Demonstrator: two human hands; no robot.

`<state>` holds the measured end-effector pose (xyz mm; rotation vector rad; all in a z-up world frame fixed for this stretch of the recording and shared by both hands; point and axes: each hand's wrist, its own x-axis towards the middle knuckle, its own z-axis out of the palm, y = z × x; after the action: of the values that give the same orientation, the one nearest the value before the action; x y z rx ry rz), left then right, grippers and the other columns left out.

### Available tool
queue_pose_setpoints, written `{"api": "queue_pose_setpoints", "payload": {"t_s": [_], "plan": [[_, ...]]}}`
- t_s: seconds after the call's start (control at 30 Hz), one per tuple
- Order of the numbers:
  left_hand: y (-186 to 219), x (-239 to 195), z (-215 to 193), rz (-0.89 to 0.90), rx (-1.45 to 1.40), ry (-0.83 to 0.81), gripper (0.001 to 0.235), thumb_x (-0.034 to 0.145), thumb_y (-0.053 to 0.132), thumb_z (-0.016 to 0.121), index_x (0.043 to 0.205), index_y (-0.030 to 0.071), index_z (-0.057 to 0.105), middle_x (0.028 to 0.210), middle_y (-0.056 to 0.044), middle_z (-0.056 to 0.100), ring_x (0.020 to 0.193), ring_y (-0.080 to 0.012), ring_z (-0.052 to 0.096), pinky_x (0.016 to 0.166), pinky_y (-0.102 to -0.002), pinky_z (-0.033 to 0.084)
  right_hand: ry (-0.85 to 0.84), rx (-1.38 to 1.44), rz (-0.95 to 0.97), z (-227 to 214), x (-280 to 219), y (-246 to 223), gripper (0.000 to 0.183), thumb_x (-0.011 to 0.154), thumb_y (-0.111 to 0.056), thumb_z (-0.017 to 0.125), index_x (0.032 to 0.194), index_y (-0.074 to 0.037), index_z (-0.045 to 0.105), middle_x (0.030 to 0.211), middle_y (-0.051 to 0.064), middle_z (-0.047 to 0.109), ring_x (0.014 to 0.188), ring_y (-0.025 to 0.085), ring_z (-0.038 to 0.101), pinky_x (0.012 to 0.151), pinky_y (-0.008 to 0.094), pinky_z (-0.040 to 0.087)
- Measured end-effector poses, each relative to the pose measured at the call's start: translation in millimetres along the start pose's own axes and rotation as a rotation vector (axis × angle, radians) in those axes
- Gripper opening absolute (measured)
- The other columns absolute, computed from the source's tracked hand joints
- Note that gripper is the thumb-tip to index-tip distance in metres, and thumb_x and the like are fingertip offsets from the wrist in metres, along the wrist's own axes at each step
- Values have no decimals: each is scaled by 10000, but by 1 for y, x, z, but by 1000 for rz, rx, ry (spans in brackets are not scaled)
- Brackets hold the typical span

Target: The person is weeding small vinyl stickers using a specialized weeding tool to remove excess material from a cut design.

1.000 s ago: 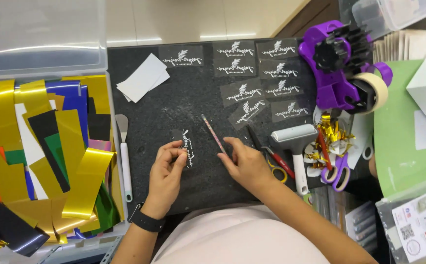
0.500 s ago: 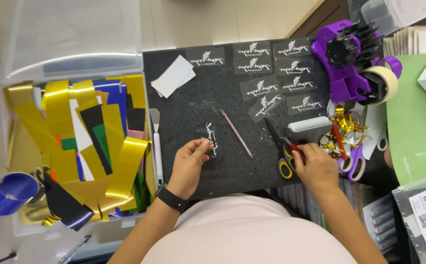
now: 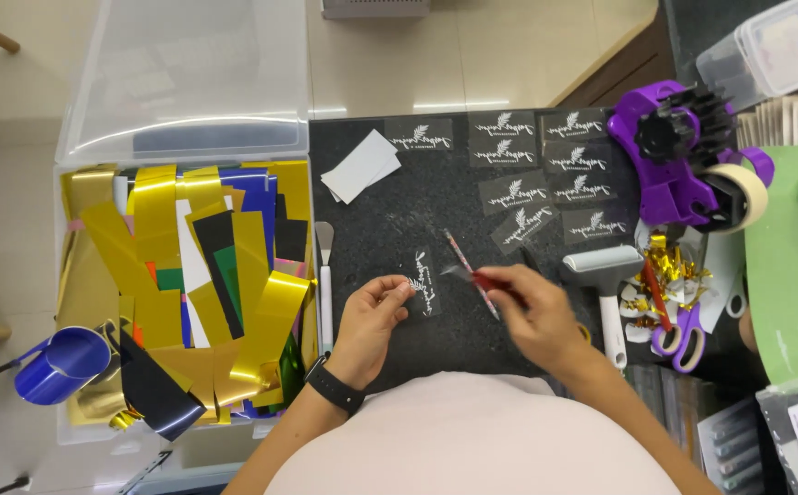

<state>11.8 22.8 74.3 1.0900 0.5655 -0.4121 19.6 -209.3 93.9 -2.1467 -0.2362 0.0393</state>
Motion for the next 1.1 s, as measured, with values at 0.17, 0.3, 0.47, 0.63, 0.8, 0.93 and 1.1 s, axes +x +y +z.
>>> {"api": "queue_pose_setpoints", "payload": {"t_s": [0.17,0.3,0.47,0.63,0.8,0.93,1.1], "plan": [[5,7,0,78,49,-3,172,942,108,663,1062,-15,650,1003,-117,604,847,-141,537,745,-246,478,-118,-36,11,19,26,-19,206,922,-119,719,1117,-67,760,840,126,768,789,305,747,731,385,597],[3,10,3,130,68,-25,132,947,87,648,1011,-28,652,1127,-133,559,885,-138,527,733,-237,483,-41,-95,-60,23,35,-15,174,900,-178,787,1039,-73,799,767,85,772,730,255,710,679,329,582],[-1,15,4,144,78,-45,132,952,82,637,1008,-37,646,1147,-125,534,885,-123,525,722,-228,488,-24,-99,-71,26,38,-11,138,877,-158,809,1002,-100,816,788,53,778,736,235,709,670,330,581],[1,16,6,127,85,-65,128,960,89,627,1002,-32,637,1147,-115,513,900,-118,514,703,-215,470,-16,-74,-73,24,39,-11,131,875,-128,805,1000,-89,812,780,72,774,731,261,708,675,347,575],[-4,19,6,131,97,-68,126,963,77,623,1006,-40,634,1150,-125,505,910,-118,510,697,-212,471,-9,-59,-81,24,37,-8,126,870,-132,814,989,-90,817,785,67,778,732,260,715,673,345,576],[-5,19,5,135,97,-70,125,963,82,625,1005,-35,634,1155,-121,506,912,-117,516,698,-206,472,-5,-47,-82,25,37,-9,116,868,-124,816,978,-86,819,776,70,777,727,261,718,670,344,577],[-7,19,5,135,87,-67,123,960,73,627,1016,-35,638,1152,-120,501,920,-120,509,697,-203,464,-9,-35,-66,25,37,-7,113,873,-121,811,979,-83,820,785,78,782,731,268,722,666,340,574]]}}
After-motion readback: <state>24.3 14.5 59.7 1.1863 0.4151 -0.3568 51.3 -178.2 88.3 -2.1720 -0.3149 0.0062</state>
